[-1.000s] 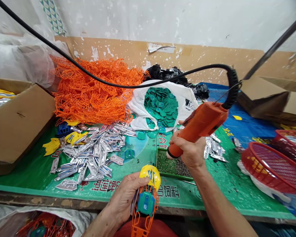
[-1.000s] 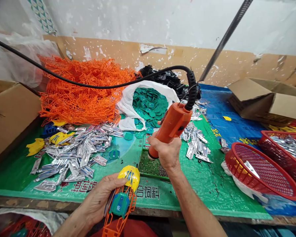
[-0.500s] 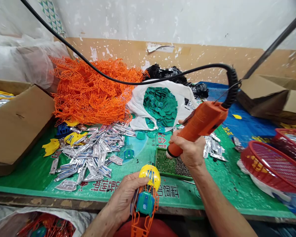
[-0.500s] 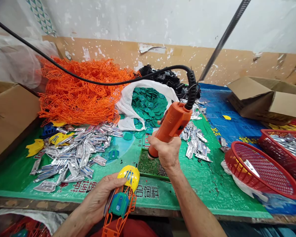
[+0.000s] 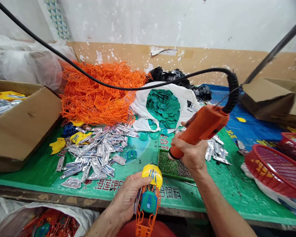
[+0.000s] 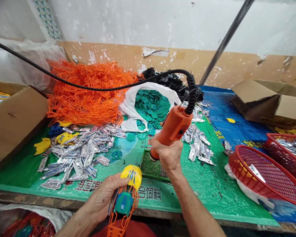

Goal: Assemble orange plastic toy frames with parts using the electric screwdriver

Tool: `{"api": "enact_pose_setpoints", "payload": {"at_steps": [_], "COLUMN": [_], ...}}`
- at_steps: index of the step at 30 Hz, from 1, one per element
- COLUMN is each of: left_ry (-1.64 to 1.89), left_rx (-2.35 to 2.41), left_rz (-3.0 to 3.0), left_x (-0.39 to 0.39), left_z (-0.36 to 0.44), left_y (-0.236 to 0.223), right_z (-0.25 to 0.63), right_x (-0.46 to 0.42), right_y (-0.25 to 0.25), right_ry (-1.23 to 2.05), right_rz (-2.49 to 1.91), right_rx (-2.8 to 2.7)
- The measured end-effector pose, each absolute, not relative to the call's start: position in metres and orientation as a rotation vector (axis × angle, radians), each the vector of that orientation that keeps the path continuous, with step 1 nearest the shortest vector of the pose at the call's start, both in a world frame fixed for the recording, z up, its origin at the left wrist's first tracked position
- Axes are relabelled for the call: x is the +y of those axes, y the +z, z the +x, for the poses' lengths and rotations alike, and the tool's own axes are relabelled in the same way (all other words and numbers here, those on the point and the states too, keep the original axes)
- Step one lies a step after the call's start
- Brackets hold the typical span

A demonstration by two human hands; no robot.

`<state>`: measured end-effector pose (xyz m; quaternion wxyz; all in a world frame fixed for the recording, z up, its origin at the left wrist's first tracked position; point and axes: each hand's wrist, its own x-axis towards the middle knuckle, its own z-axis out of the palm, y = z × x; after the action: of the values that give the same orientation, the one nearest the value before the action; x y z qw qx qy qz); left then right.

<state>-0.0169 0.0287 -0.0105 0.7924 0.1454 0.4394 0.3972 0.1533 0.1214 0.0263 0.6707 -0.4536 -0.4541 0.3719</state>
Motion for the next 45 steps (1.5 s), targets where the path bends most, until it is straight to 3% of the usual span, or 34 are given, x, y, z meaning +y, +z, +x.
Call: {"api": "enact_pose_setpoints", "payload": {"at_steps": [13, 45], "left_ry": [0.922, 0.961], "left_rx": [1.021, 0.945], "left_rz": [0.252, 0.305], "left_x": [0.027, 0.024], "left_z": [-0.008, -0.005], "left_y": [-0.011, -0.005], "right_z": [0.144, 0.123], "right_x": [0.089, 0.077], "right_y": [0.081, 0.06], "right_ry": [0.963, 1.012], "right_rz": [-0.689, -0.76], "right_rx": [-1.012, -1.012]}}
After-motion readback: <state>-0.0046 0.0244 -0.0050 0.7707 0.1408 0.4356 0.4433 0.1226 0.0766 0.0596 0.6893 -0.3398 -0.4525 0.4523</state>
